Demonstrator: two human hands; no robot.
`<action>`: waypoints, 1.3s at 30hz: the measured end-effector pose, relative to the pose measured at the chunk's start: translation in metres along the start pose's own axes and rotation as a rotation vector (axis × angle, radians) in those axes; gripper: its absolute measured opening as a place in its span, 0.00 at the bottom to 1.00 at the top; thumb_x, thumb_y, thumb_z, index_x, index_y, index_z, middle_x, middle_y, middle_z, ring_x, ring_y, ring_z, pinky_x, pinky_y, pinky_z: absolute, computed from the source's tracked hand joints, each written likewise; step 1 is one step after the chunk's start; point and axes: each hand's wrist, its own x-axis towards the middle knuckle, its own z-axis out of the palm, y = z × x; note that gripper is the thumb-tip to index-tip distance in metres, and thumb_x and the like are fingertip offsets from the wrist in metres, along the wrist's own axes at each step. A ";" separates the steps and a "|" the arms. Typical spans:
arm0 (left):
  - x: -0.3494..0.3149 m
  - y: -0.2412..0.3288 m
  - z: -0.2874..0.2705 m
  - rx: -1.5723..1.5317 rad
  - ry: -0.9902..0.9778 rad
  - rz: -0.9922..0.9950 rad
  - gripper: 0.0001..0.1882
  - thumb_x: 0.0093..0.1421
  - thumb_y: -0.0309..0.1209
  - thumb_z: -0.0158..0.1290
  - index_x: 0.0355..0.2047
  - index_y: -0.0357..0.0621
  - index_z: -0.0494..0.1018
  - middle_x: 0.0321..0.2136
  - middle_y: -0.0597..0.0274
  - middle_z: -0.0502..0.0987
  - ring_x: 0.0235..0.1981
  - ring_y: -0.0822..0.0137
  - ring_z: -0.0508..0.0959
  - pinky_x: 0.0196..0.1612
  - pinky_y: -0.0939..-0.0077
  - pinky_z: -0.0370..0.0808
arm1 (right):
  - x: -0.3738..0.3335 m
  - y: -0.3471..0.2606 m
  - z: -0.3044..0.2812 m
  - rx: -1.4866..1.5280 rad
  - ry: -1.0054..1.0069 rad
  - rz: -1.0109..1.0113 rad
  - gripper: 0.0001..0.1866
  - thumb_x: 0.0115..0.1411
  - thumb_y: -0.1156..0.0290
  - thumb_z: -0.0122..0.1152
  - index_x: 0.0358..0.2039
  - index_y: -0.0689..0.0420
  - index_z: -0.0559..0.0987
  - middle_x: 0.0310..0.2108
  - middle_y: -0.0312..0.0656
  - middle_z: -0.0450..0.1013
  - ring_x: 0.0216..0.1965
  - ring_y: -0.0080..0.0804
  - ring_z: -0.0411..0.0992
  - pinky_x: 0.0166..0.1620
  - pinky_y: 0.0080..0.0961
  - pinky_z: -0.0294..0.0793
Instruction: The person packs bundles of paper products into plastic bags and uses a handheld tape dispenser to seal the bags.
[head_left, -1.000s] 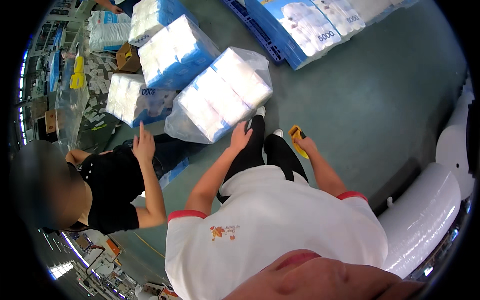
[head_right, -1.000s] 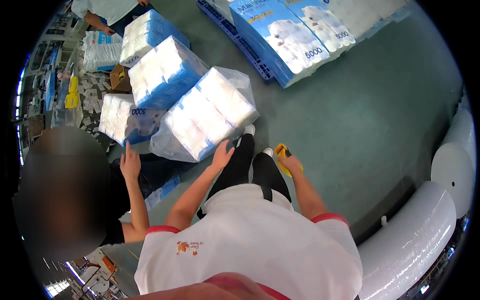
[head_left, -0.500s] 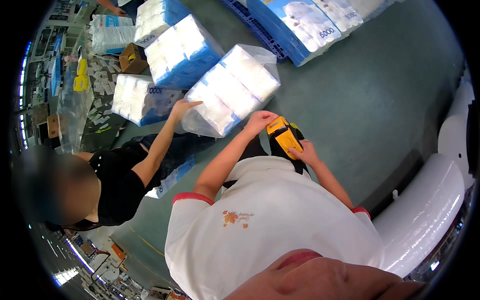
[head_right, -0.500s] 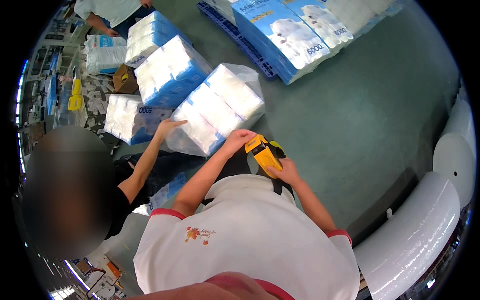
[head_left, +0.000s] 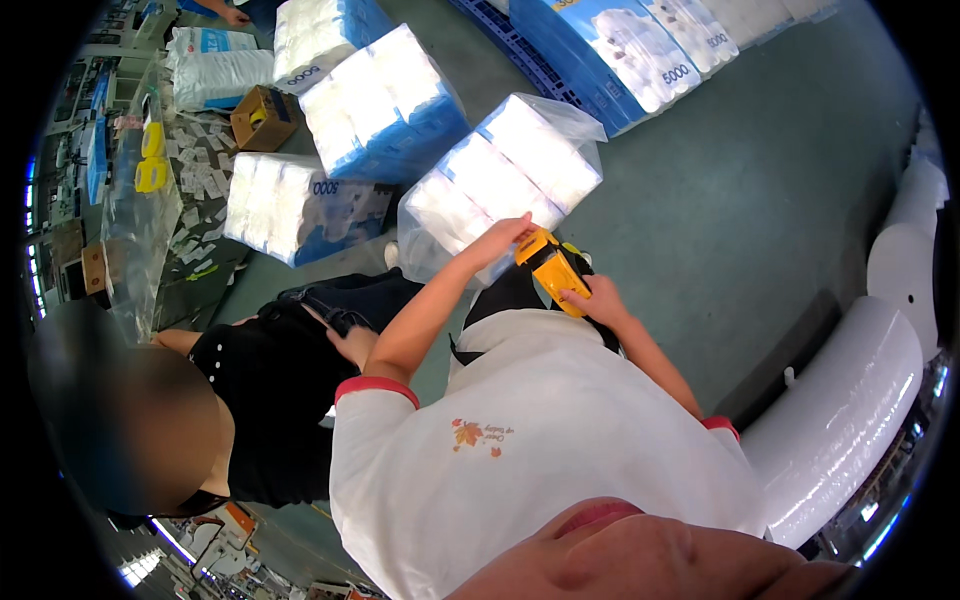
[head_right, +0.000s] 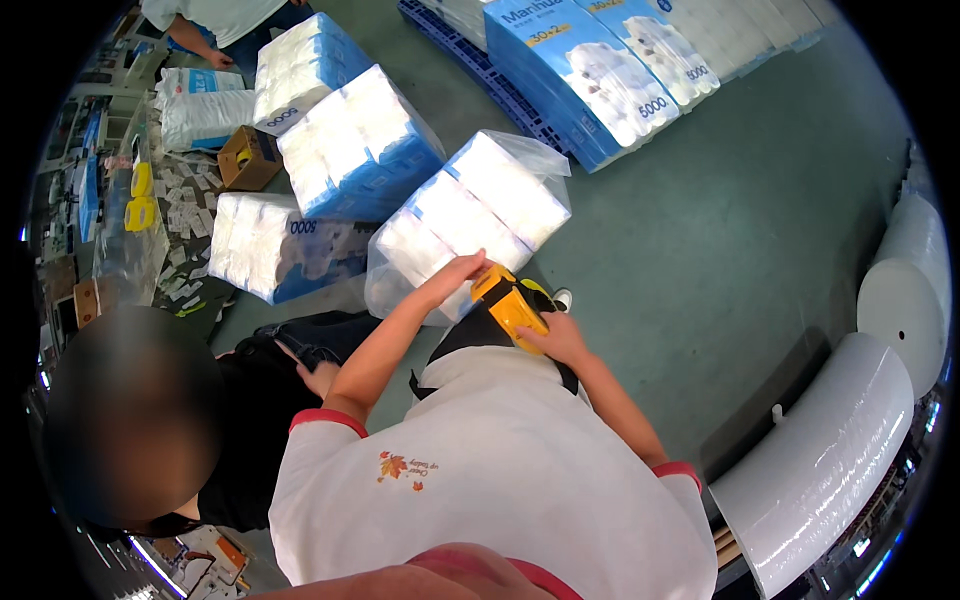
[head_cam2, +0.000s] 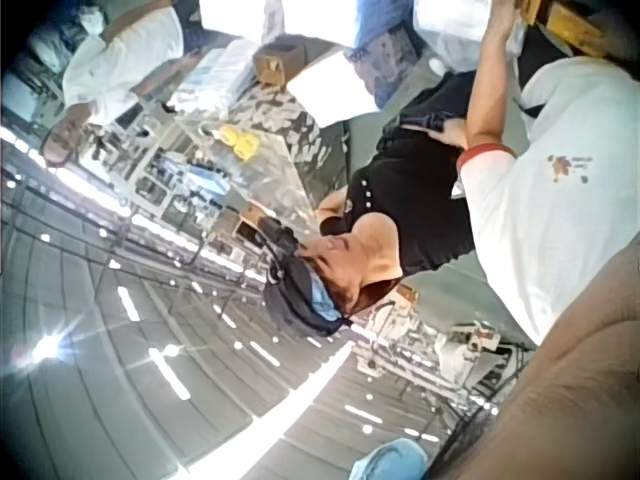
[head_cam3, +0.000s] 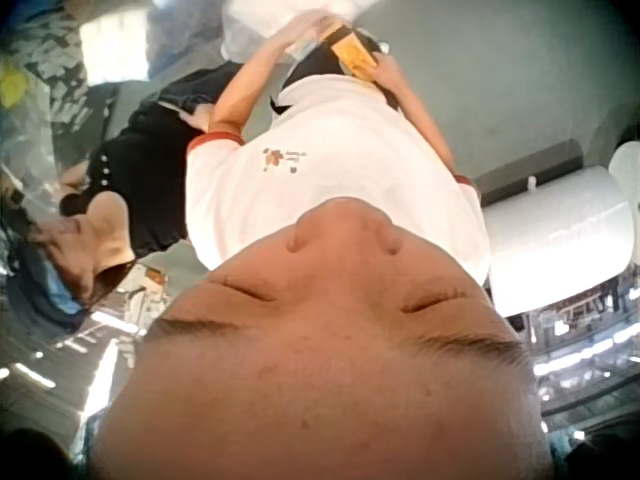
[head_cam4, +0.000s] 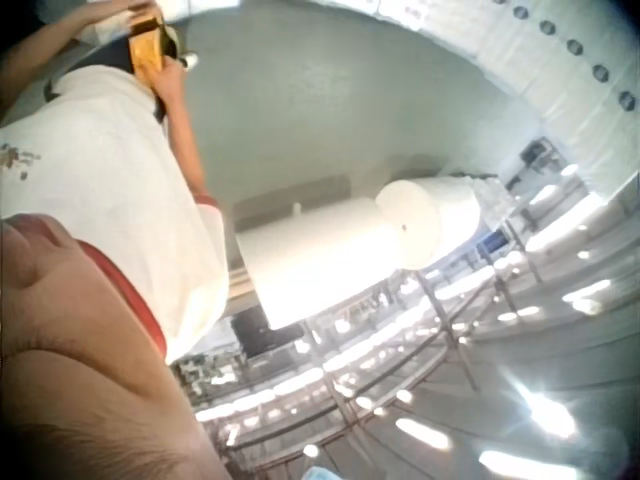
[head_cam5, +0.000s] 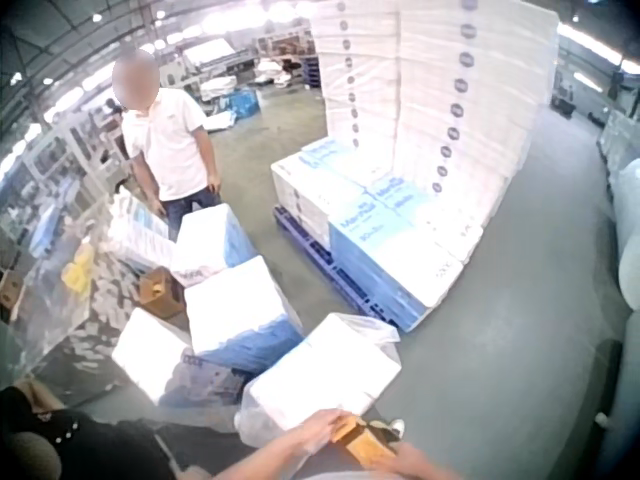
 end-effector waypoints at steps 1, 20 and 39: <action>0.002 -0.002 -0.010 -0.216 0.045 -0.101 0.22 0.63 0.44 0.41 0.39 0.38 0.74 0.31 0.65 0.76 0.33 0.75 0.73 0.41 0.84 0.68 | 0.002 0.001 0.005 0.044 -0.006 -0.011 0.23 0.50 0.53 0.61 0.27 0.65 0.77 0.19 0.43 0.72 0.21 0.27 0.69 0.27 0.27 0.67; 0.107 -0.071 -0.254 0.788 0.922 0.009 0.17 0.53 0.45 0.53 0.42 0.57 0.73 0.50 0.43 0.64 0.52 0.58 0.66 0.53 0.61 0.61 | 0.075 -0.023 0.047 0.338 -0.188 0.459 0.31 0.50 0.45 0.56 0.29 0.67 0.78 0.25 0.45 0.75 0.25 0.30 0.73 0.30 0.25 0.70; -0.013 -0.153 -0.156 1.065 0.671 0.028 0.29 0.59 0.45 0.45 0.56 0.42 0.58 0.52 0.45 0.62 0.54 0.55 0.62 0.55 0.60 0.58 | 0.078 0.006 0.038 0.364 -0.252 0.404 0.27 0.54 0.49 0.55 0.32 0.67 0.76 0.22 0.44 0.74 0.21 0.30 0.74 0.27 0.23 0.72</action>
